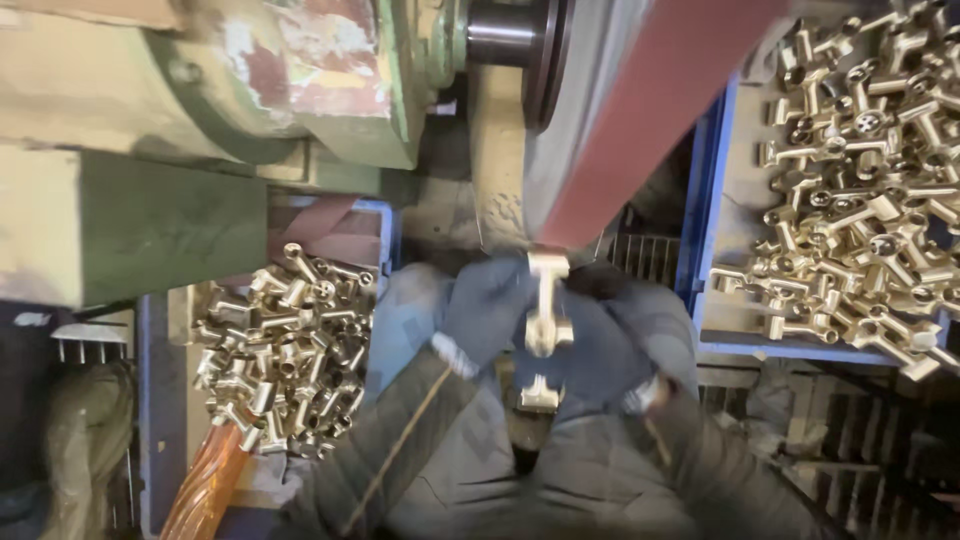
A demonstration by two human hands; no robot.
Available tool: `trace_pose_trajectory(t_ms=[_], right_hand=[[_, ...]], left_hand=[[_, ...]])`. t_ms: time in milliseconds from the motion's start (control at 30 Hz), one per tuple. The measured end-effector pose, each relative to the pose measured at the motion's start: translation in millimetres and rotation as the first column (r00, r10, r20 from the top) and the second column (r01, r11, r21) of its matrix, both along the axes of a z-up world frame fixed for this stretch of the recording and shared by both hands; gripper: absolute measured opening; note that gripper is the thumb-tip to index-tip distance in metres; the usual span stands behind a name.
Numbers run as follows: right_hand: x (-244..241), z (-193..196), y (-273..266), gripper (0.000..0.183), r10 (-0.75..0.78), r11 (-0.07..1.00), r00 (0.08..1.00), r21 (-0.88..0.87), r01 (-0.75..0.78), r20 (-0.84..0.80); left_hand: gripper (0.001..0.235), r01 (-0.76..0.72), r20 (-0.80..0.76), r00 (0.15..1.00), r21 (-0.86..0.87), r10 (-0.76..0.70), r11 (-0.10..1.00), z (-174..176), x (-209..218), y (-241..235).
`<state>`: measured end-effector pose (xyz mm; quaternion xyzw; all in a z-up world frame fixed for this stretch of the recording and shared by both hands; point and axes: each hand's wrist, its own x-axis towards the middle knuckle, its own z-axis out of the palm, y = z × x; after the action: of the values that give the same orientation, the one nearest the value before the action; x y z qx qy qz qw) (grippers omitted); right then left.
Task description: The person holds brass pipe fittings with gloved hands and presses them against a moving belt sander to smooth the surfaces, then places the finished items into a blue bin.
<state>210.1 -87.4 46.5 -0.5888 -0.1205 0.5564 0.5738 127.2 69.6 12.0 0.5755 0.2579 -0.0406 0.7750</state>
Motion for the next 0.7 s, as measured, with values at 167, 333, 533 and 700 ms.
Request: trace_pose_trajectory(t_ms=[167, 333, 533, 700], right_hand=[[-46, 50, -26, 0.048, 0.084, 0.995, 0.869, 0.000, -0.096, 0.488], [-84, 67, -25, 0.055, -0.112, 0.900, 0.431, -0.093, 0.427, 0.895], [-1, 52, -30, 0.047, 0.314, 0.876, 0.298, -0.396, 0.276, 0.902], [80, 3, -6, 0.049, 0.572, 0.804, 0.285, -0.595, -0.009, 0.769]], left_hand=[[0.037, 0.081, 0.208, 0.972, 0.134, -0.108, 0.988, 90, -53, -18], [0.029, -0.150, 0.041, 0.988, 0.002, 0.150, 0.989, 106, -51, -45], [0.023, -0.204, -0.049, 0.978, -0.390, 0.201, 0.898, 43, -16, -44], [0.016, -0.184, -0.055, 0.971, -0.798, 0.234, 0.574, -33, 23, -29]])
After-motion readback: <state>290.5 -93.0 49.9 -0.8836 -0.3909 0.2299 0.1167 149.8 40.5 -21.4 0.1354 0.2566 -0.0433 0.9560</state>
